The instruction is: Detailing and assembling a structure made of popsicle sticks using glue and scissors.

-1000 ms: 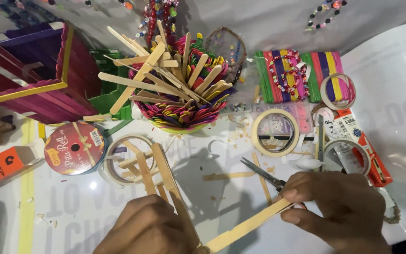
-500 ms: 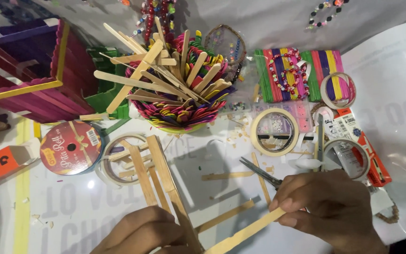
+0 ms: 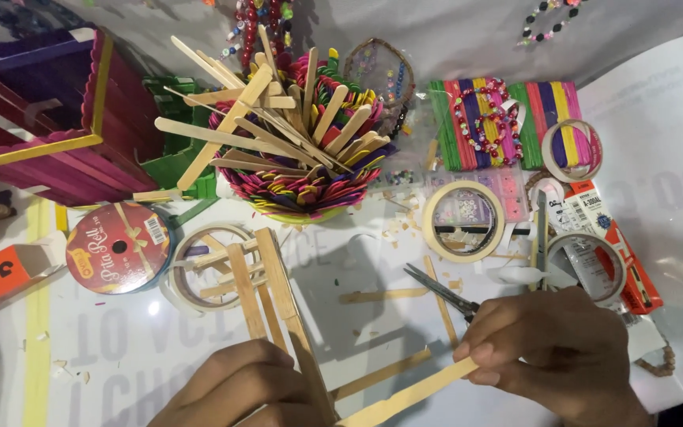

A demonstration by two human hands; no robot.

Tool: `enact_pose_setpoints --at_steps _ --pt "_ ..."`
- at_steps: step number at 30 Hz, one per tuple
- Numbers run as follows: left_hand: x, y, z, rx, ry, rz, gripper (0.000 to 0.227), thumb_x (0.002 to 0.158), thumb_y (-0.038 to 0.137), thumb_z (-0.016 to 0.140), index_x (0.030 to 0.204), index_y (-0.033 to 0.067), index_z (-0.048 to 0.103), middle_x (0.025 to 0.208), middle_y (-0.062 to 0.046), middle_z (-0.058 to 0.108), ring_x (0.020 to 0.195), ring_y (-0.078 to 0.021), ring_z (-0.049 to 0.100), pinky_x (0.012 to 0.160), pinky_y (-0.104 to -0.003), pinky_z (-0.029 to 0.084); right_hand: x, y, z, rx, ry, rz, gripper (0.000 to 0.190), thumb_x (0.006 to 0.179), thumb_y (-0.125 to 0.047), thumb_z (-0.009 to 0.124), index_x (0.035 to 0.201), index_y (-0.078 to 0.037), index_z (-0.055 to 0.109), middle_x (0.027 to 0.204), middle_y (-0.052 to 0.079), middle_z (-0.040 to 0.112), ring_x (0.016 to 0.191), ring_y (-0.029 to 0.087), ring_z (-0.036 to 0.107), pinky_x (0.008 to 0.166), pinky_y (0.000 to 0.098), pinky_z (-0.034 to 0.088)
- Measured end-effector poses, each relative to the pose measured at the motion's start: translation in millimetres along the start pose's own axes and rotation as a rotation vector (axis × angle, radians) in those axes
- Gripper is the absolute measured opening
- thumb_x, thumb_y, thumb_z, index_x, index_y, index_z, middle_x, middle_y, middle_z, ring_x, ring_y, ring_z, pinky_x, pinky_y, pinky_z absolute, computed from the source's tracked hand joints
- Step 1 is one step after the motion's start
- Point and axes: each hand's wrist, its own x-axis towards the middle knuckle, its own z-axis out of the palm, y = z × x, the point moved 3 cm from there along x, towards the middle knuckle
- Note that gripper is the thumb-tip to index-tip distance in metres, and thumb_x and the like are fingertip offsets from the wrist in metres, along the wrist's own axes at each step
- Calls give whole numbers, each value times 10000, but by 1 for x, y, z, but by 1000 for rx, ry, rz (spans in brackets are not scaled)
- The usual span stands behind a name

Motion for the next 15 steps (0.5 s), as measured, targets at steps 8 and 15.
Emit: enact_pose_setpoints --at_steps 8,15 --pt "40 48 -19 38 132 302 269 950 135 662 704 113 553 697 54 596 674 -101 602 797 -220 547 13 -32 14 -519 -219 -301 287 773 -145 837 923 -118 595 1056 141 721 954 291 805 818 355 650" --pt "39 33 -16 -98 -56 427 242 1006 94 644 792 80 531 825 -31 565 769 -179 572 836 -269 501 -5 -23 42 -844 -137 -353 405 837 -447 835 1174 -274 693 1204 -154 685 1144 43 698 1036 364 509"
